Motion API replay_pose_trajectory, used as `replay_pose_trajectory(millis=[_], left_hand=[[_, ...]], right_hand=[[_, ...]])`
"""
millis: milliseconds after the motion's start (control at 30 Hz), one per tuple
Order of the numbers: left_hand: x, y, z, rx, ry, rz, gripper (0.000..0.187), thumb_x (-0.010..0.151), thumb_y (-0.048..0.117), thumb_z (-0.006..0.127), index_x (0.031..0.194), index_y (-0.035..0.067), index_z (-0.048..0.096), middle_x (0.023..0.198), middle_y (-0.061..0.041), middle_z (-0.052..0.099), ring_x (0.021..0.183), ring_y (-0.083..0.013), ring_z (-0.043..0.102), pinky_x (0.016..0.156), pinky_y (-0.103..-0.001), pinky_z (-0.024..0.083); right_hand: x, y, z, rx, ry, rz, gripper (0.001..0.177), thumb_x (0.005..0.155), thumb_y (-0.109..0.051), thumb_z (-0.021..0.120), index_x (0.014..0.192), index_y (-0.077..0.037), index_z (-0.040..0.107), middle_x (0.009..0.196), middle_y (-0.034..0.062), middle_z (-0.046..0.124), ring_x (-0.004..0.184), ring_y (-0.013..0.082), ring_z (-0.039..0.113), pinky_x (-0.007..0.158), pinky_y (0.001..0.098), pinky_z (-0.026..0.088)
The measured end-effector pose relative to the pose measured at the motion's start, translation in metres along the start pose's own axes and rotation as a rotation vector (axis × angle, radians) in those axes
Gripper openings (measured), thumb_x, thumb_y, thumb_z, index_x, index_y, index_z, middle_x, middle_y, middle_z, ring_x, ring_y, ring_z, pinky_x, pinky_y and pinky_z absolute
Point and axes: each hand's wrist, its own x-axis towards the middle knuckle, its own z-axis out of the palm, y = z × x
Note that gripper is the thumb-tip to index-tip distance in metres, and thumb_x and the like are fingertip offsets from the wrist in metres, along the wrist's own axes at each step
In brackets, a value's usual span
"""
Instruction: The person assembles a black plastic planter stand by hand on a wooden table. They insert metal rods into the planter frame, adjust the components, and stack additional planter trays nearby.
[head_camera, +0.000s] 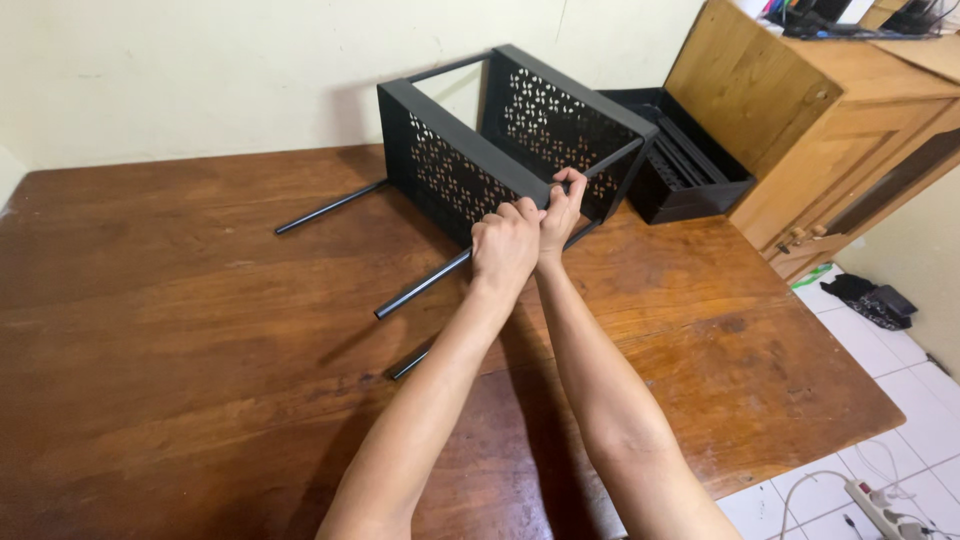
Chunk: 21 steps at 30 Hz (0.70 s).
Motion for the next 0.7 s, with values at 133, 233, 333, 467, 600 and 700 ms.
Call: replay_pose_trajectory(millis=[133, 233, 333, 467, 600, 700], left_hand=[[0.008, -0.003, -0.022, -0.173, -0.255, -0.061, 0.041, 0.111, 0.040, 0.048, 0.098, 0.005, 0.064, 0.080, -0.011, 0.069, 0.064, -0.0238, 0.072, 0.047, -0.039, 0.056], [0.016, -0.017, -0.056, -0.169, -0.336, -0.030, 0.048, 0.092, 0.039, 0.054, 0.117, 0.000, 0.063, 0.092, -0.017, 0.072, 0.082, -0.0304, 0.073, 0.067, -0.046, 0.059], [0.041, -0.050, -0.088, -0.391, -0.917, 0.065, 0.046, 0.104, 0.038, 0.045, 0.138, 0.007, 0.049, 0.119, -0.018, 0.066, 0.112, -0.0350, 0.064, 0.095, -0.057, 0.047], [0.070, -0.105, -0.110, -0.204, -0.949, 0.152, 0.037, 0.105, 0.029, 0.049, 0.137, 0.021, 0.066, 0.132, -0.008, 0.069, 0.124, -0.0273, 0.067, 0.107, -0.052, 0.050], [0.063, -0.127, -0.099, -0.248, -0.621, 0.258, 0.053, 0.102, 0.050, 0.047, 0.147, 0.021, 0.053, 0.145, -0.013, 0.053, 0.135, -0.0324, 0.050, 0.110, -0.057, 0.039], [0.057, -0.119, -0.072, -0.240, -0.447, 0.384, 0.062, 0.098, 0.063, 0.046, 0.145, 0.023, 0.052, 0.148, -0.017, 0.048, 0.137, -0.0351, 0.046, 0.110, -0.058, 0.036]], right_hand=[[-0.001, 0.000, -0.003, 0.051, -0.058, -0.036, 0.020, 0.098, -0.016, 0.040, 0.110, -0.005, 0.052, 0.088, 0.0063, 0.054, 0.073, 0.0148, 0.049, 0.068, 0.0328, 0.044], [0.000, -0.002, -0.004, 0.107, -0.093, 0.036, 0.020, 0.096, -0.015, 0.040, 0.109, -0.006, 0.051, 0.081, 0.0053, 0.051, 0.074, 0.0137, 0.047, 0.068, 0.0307, 0.042], [0.006, 0.000, -0.006, 0.175, -0.128, 0.057, 0.019, 0.094, -0.012, 0.039, 0.108, -0.006, 0.050, 0.085, 0.0035, 0.051, 0.078, 0.0127, 0.046, 0.070, 0.0285, 0.042], [0.012, 0.002, -0.008, 0.260, -0.160, 0.090, 0.019, 0.089, -0.010, 0.039, 0.105, -0.006, 0.048, 0.083, 0.0029, 0.051, 0.078, 0.0119, 0.046, 0.072, 0.0268, 0.042], [0.012, 0.002, -0.014, 0.364, -0.203, 0.169, 0.017, 0.088, -0.010, 0.038, 0.103, -0.008, 0.046, 0.085, 0.0041, 0.053, 0.080, 0.0121, 0.048, 0.074, 0.0259, 0.044], [0.010, 0.004, -0.021, 0.342, -0.287, 0.175, 0.017, 0.085, -0.009, 0.038, 0.101, -0.010, 0.046, 0.084, 0.0047, 0.055, 0.080, 0.0127, 0.051, 0.073, 0.0260, 0.045]])
